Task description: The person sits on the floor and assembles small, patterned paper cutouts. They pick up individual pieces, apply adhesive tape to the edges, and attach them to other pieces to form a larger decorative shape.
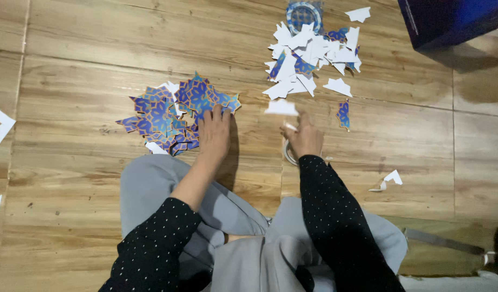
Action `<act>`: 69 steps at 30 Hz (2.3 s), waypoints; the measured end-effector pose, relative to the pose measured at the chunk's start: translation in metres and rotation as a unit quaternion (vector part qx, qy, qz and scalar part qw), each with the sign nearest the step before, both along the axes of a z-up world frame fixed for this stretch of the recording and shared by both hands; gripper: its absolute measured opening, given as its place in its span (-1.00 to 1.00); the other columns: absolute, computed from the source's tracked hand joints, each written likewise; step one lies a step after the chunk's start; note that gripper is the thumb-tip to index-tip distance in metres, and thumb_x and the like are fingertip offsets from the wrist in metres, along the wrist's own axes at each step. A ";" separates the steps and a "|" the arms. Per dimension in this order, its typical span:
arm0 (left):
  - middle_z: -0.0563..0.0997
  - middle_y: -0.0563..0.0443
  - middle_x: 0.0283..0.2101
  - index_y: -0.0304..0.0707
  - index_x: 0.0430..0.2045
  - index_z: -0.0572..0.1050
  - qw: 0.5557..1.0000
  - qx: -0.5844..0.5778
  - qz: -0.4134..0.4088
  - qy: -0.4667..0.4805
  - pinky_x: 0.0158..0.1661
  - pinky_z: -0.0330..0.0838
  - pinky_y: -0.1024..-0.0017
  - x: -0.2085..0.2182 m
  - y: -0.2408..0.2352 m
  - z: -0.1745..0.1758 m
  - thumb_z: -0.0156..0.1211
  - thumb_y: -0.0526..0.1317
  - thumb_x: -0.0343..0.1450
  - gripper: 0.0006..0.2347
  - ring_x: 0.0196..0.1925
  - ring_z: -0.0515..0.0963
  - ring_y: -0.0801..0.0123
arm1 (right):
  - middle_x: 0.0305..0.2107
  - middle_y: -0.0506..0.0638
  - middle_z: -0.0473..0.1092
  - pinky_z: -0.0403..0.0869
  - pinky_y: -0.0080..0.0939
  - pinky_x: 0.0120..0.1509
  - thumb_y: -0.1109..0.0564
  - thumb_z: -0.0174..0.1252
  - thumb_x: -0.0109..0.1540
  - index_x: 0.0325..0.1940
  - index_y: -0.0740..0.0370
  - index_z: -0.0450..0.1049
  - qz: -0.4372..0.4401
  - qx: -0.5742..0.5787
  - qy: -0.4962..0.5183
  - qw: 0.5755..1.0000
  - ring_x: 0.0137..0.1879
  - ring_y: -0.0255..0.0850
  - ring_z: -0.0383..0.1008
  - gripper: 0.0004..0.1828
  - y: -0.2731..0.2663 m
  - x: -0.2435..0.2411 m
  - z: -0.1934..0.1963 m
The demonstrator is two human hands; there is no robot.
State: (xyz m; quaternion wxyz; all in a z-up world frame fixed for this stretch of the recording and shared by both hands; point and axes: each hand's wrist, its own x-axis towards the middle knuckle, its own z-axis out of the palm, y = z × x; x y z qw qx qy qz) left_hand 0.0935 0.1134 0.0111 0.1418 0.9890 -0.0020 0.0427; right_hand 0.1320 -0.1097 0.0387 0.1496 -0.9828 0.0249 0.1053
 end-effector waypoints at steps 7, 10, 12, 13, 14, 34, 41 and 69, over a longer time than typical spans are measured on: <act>0.33 -0.20 0.00 -0.35 -0.09 0.37 0.966 0.232 -0.055 -0.099 0.06 0.08 0.03 0.040 0.003 -0.058 -0.01 -0.07 0.30 -0.61 0.06 0.27 0.07 | -0.58 -0.01 0.39 0.39 0.05 -0.14 -0.21 0.14 0.07 -0.01 -0.11 0.30 0.004 0.068 -0.034 0.997 -0.25 0.07 0.45 -0.55 -0.007 -0.009 0.000; 0.42 -0.44 -0.38 -0.60 -0.44 0.44 0.935 0.285 -0.116 -0.176 -0.07 0.13 -0.14 0.055 -0.003 -0.071 -0.26 -0.22 0.18 -0.65 -0.28 0.38 -0.24 | -0.64 0.00 0.34 0.39 0.06 -0.20 -0.16 0.14 0.07 -0.05 -0.12 0.36 0.028 0.068 -0.030 0.997 -0.32 0.08 0.44 -0.61 -0.025 -0.032 -0.001; 0.39 -0.29 -0.65 -0.52 -0.66 0.43 0.898 0.341 -0.144 -0.237 -0.09 0.11 -0.17 0.065 -0.002 -0.084 -0.26 -0.28 0.14 -0.74 -0.57 0.37 -0.04 | -0.64 0.03 0.34 0.36 0.06 -0.23 -0.12 0.15 0.05 -0.05 -0.07 0.36 -0.008 0.087 -0.017 0.996 -0.34 0.08 0.43 -0.60 -0.041 -0.047 0.001; 0.39 -0.29 -0.65 -0.52 -0.66 0.43 0.898 0.339 -0.146 -0.238 -0.09 0.11 -0.17 0.062 -0.003 -0.069 -0.26 -0.28 0.14 -0.74 -0.57 0.37 -0.04 | -0.64 0.03 0.34 0.36 0.06 -0.23 -0.12 0.15 0.05 -0.05 -0.07 0.36 -0.011 0.085 -0.018 0.996 -0.34 0.08 0.43 -0.60 -0.048 -0.054 0.000; 0.35 -0.24 -0.64 -0.54 -0.59 0.40 0.919 0.290 -0.115 -0.241 -0.08 0.10 -0.18 0.060 -0.005 -0.053 -0.21 -0.22 0.15 -0.73 -0.57 0.37 0.02 | -0.61 -0.02 0.36 0.38 0.02 -0.20 -0.16 0.15 0.05 -0.06 -0.14 0.37 -0.042 0.099 0.001 0.994 -0.31 0.02 0.43 -0.61 -0.055 -0.063 -0.001; 0.29 0.04 -0.42 -0.20 -0.46 0.32 0.935 0.166 -0.130 -0.286 -0.45 0.26 0.43 0.057 0.036 0.046 -0.02 -0.34 0.24 -0.92 -0.37 0.41 0.27 | -0.60 -0.08 0.41 0.34 -0.39 -0.31 0.23 0.16 -0.09 -0.29 0.14 0.50 -0.055 0.333 0.086 0.937 -0.46 -0.34 0.34 -0.72 -0.067 -0.095 -0.026; 0.46 -0.25 -0.19 -0.23 0.01 0.23 0.933 -0.206 -0.264 0.130 -0.08 0.35 0.16 -0.010 -0.046 -0.002 -0.02 -0.49 0.22 -0.56 -0.07 0.46 -0.05 | -0.44 -0.04 0.40 0.32 -0.41 -0.21 0.12 0.18 0.06 -0.23 0.26 0.49 -0.097 0.444 0.150 0.878 -0.31 -0.38 0.29 -0.76 -0.057 -0.096 -0.007; 0.51 0.08 -0.29 0.17 -0.44 0.55 0.942 -0.098 -0.198 0.252 -0.19 0.43 0.27 -0.044 -0.045 -0.019 0.13 -0.22 0.19 -0.84 -0.15 0.52 0.17 | -0.45 -0.05 0.43 0.41 -0.03 -0.07 -0.04 0.15 -0.02 -0.38 0.03 0.51 0.083 0.140 0.205 0.965 -0.14 -0.04 0.44 -0.80 0.012 -0.098 -0.024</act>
